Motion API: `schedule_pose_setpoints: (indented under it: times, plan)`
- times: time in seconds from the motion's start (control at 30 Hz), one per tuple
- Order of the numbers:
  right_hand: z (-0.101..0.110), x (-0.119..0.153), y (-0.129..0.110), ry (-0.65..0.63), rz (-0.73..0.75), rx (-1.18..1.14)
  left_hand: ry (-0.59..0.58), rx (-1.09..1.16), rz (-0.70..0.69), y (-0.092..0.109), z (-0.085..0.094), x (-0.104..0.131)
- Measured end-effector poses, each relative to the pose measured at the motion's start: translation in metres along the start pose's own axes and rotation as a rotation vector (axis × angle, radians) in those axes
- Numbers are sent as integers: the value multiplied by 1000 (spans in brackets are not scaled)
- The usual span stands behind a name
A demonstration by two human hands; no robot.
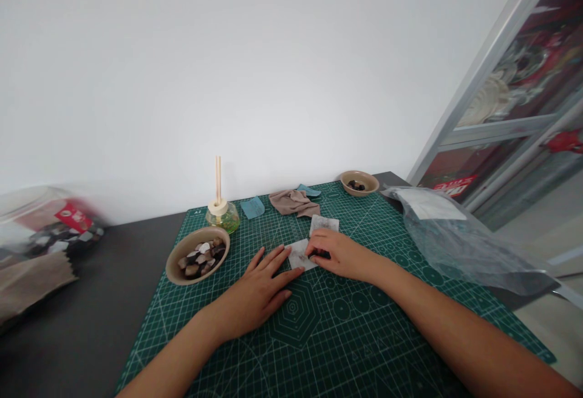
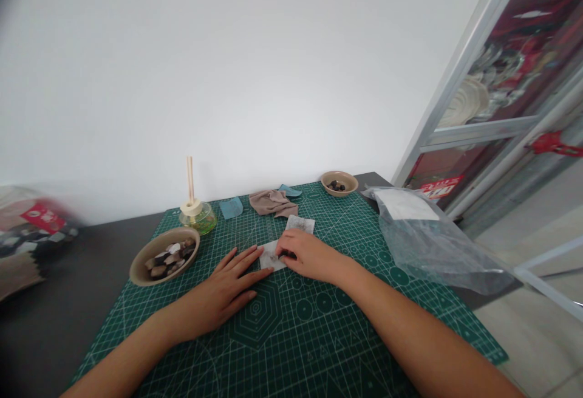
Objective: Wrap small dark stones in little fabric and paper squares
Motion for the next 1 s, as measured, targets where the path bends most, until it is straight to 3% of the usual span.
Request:
schedule_pose_setpoints:
  times: [1.0]
  plan:
    - [-2, 0, 5, 45, -27, -7, 18, 21, -1, 0, 0, 0]
Point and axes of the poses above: each hand's wrist, its own x-axis away from the middle knuckle, its own z-axis out of the back of the hand, y = z × x, the point moved 2 cm from there along -x, towards the middle knuckle, and after that the axes turned 6 degrees about -z, right-handed, at the moved point
